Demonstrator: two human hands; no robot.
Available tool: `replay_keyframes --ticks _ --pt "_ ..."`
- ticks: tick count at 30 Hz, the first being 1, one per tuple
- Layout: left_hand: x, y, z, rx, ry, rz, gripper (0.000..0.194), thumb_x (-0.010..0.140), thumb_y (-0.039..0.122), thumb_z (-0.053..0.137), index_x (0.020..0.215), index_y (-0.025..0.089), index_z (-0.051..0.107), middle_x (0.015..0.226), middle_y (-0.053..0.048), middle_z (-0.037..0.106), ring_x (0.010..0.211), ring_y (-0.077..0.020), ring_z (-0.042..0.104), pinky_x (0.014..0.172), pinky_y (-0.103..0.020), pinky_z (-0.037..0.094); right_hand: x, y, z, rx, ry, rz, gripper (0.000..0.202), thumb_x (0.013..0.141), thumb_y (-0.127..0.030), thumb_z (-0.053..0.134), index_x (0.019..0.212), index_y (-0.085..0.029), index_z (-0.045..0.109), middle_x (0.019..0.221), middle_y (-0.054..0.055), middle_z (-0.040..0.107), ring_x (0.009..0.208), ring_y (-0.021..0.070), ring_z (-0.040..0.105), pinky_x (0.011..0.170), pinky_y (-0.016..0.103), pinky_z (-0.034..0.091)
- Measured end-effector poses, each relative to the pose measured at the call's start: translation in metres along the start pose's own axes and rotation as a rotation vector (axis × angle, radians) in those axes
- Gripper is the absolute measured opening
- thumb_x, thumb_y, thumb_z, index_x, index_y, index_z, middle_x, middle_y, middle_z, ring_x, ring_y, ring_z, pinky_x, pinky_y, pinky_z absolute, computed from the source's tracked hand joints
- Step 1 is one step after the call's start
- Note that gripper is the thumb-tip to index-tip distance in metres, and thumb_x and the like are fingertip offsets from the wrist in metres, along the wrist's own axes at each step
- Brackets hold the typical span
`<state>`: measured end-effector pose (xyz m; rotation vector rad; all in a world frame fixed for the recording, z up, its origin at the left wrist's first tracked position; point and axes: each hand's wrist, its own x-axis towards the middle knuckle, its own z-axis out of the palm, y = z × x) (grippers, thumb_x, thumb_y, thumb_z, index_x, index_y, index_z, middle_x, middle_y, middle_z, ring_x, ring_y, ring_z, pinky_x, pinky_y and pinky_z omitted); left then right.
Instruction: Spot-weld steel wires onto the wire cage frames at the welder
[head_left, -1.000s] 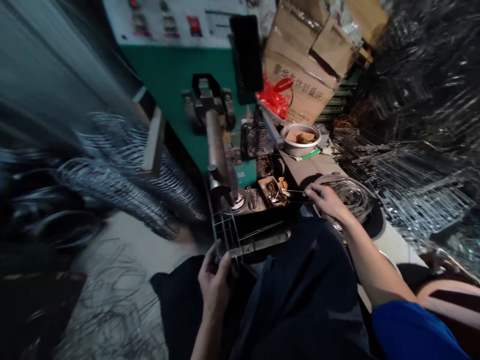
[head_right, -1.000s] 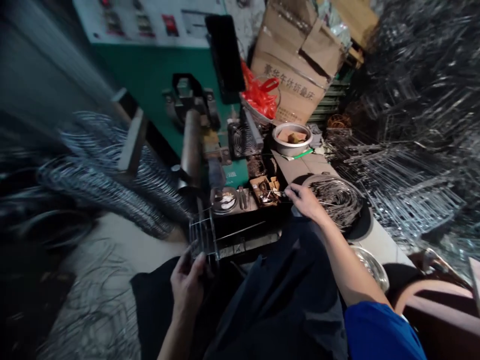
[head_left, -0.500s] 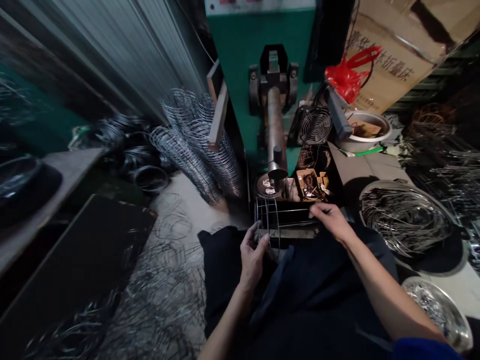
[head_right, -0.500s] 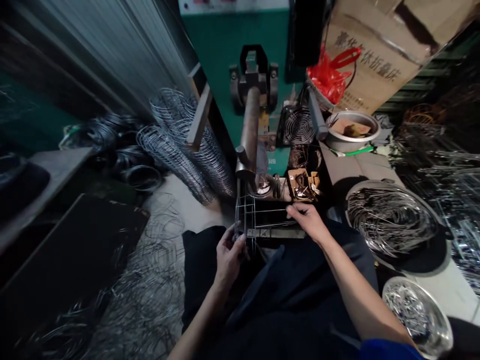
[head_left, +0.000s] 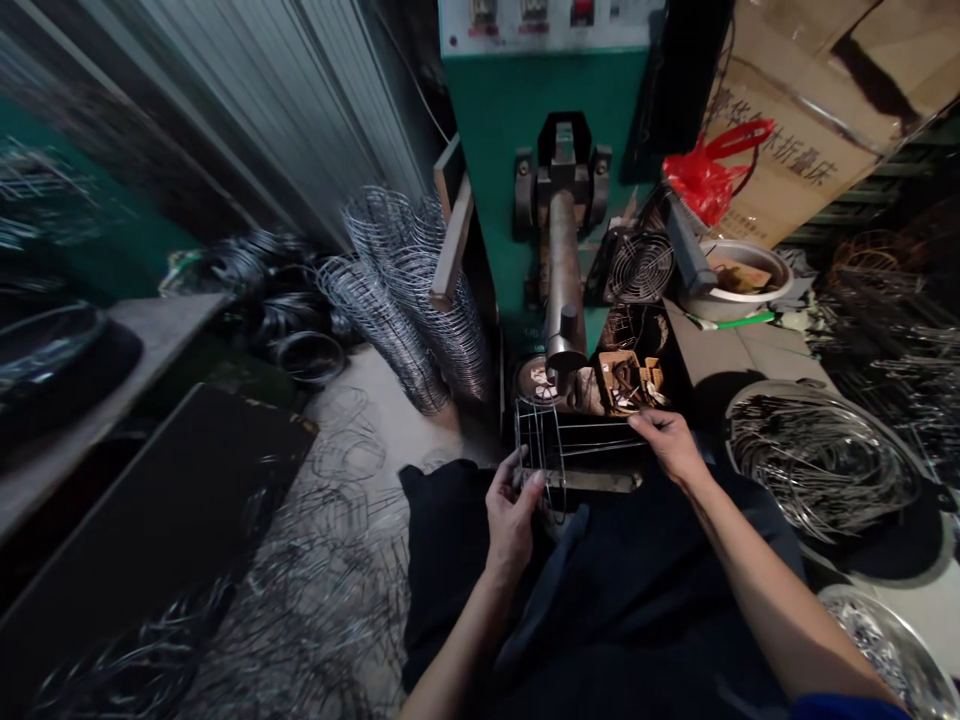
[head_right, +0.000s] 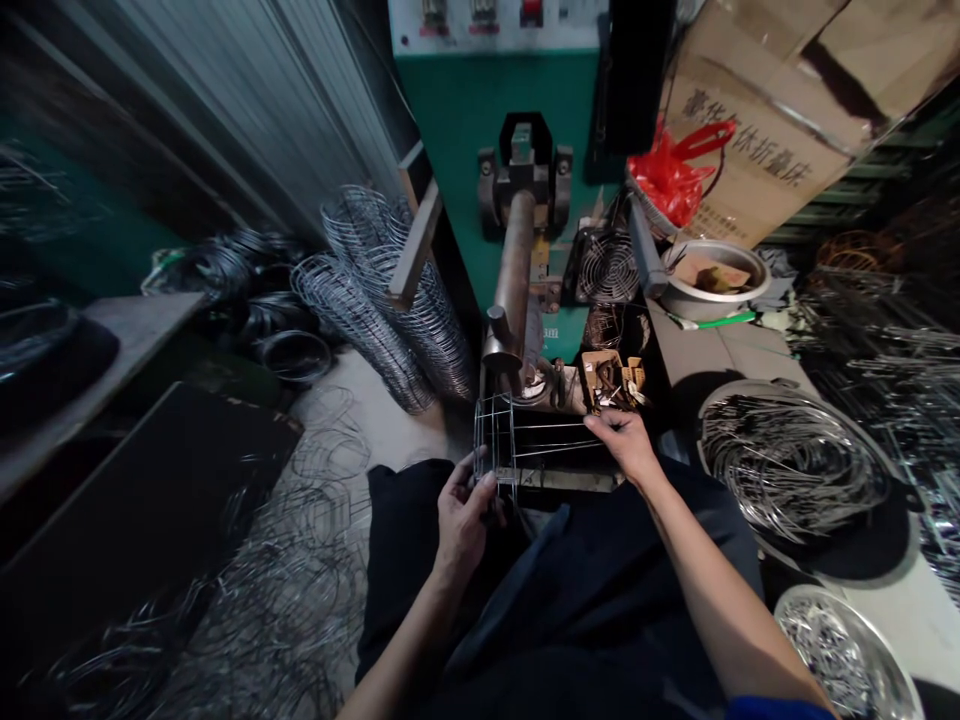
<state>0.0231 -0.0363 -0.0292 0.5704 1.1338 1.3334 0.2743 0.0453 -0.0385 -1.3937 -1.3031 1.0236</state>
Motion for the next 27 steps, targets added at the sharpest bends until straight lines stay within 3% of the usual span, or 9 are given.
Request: replay_keyframes --ticks 8,14,27 --pt "0.010 0.003 0.002 -0.006 0.001 0.018 0.066 0.074 0.038 0.080 0.131 0.018 0.056 0.067 0.008 0.050 0.045 -0.0050 0.047 0.044 -0.019 0.046 0.014 -0.008 -0.008 0.073 0.073 -0.030 0.058 0.074 -0.053 0.073 0.051 -0.020 0.030 0.058 -0.005 0.024 0.058 0.0102 0.023 0.057 0.028 0.021" --pt "0.012 0.000 0.004 -0.010 -0.012 0.036 0.064 0.075 0.038 0.079 0.132 0.018 0.055 0.066 0.008 0.049 0.045 -0.0059 0.047 0.043 -0.020 0.045 0.015 -0.013 -0.005 0.041 -0.022 -0.036 0.060 0.075 -0.052 0.073 0.051 -0.020 0.029 0.059 -0.005 0.023 0.058 0.0102 0.021 0.057 0.028 0.020" --pt "0.020 0.005 0.006 0.028 -0.003 0.066 0.070 0.071 0.043 0.081 0.131 0.017 0.057 0.061 0.009 0.046 0.044 -0.0049 0.043 0.043 -0.018 0.043 0.023 -0.017 -0.001 0.009 -0.017 -0.017 0.065 0.070 -0.062 0.072 0.050 -0.022 0.025 0.057 -0.005 0.022 0.058 0.0106 0.021 0.057 0.028 0.021"
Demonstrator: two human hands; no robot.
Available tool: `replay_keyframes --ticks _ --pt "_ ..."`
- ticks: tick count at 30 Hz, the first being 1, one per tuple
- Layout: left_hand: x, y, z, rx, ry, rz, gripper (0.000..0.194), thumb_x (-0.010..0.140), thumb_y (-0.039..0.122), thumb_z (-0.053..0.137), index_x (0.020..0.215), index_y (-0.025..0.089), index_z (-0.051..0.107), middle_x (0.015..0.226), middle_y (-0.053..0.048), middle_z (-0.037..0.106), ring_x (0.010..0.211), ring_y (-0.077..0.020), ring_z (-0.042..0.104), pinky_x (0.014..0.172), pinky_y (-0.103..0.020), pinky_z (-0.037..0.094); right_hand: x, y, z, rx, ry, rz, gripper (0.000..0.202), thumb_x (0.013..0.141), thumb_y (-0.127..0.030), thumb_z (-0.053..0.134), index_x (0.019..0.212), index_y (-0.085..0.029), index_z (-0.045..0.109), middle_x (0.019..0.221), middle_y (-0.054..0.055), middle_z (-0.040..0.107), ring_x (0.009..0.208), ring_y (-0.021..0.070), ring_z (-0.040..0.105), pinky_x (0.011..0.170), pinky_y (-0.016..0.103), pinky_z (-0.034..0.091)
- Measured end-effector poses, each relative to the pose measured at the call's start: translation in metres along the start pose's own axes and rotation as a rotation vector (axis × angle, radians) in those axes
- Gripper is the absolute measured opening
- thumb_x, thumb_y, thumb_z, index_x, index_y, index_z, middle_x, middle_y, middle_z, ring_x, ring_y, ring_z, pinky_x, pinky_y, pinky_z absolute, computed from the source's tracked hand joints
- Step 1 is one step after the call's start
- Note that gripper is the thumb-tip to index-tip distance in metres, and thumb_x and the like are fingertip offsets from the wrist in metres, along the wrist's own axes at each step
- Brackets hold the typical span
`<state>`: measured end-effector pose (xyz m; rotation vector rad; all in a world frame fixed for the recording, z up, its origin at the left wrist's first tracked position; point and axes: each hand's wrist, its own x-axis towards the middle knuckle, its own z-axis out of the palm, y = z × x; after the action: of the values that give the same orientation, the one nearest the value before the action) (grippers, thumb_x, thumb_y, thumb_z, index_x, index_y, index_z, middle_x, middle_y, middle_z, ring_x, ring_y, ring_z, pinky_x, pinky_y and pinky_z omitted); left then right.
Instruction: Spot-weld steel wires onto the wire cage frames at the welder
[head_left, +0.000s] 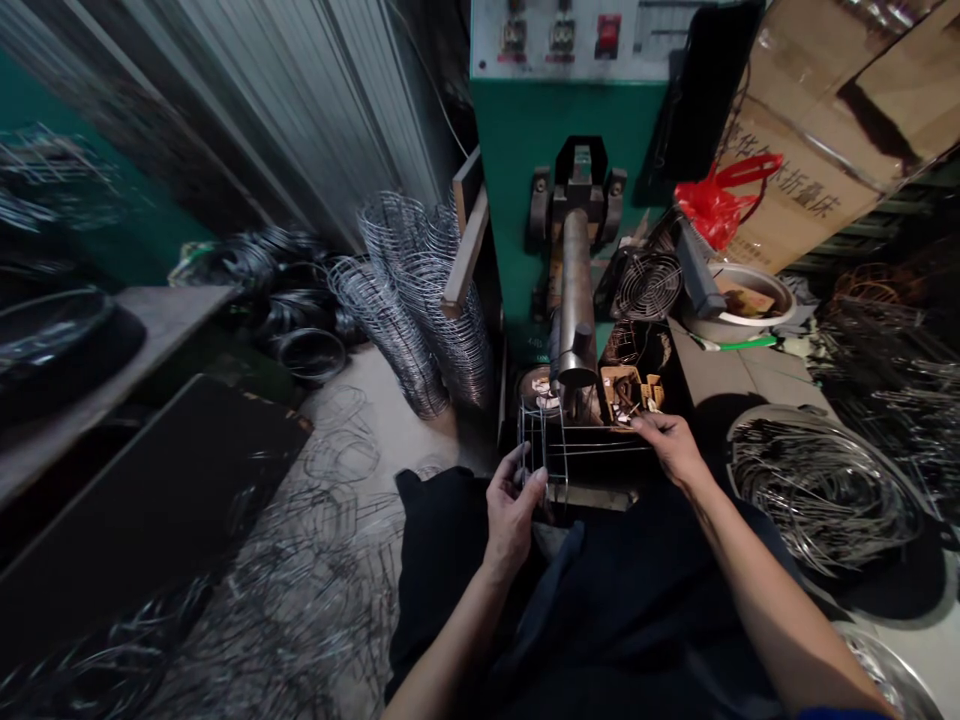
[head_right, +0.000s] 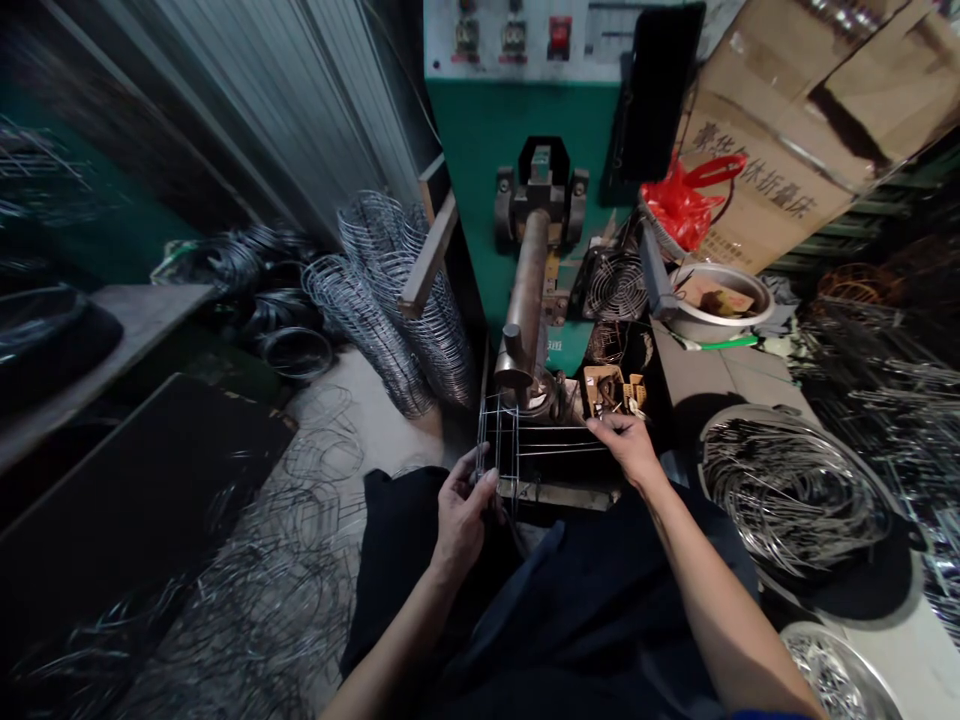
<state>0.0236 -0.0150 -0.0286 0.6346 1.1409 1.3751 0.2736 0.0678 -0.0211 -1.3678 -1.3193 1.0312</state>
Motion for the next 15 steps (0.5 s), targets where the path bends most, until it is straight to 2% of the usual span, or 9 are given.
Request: replay_keyframes --ticks 8,15 --pt "0.005 0.003 0.005 -0.043 -0.020 0.010 0.064 0.074 0.041 0.079 0.129 0.017 0.056 0.060 0.010 0.042 0.041 -0.0054 0.042 0.039 -0.020 0.045 0.010 0.009 0.000 -0.046 -0.008 0.002 0.065 0.070 -0.065 0.070 0.053 -0.022 0.024 0.058 -0.005 0.022 0.059 0.0111 0.022 0.057 0.028 0.022" --pt "0.011 0.007 0.009 -0.043 -0.013 0.046 0.061 0.076 0.038 0.079 0.128 0.015 0.056 0.062 0.009 0.044 0.045 -0.0053 0.044 0.042 -0.018 0.045 0.017 0.002 0.003 -0.035 0.014 -0.028 0.064 0.070 -0.063 0.071 0.049 -0.021 0.027 0.055 -0.005 0.025 0.057 0.0104 0.024 0.057 0.028 0.024"
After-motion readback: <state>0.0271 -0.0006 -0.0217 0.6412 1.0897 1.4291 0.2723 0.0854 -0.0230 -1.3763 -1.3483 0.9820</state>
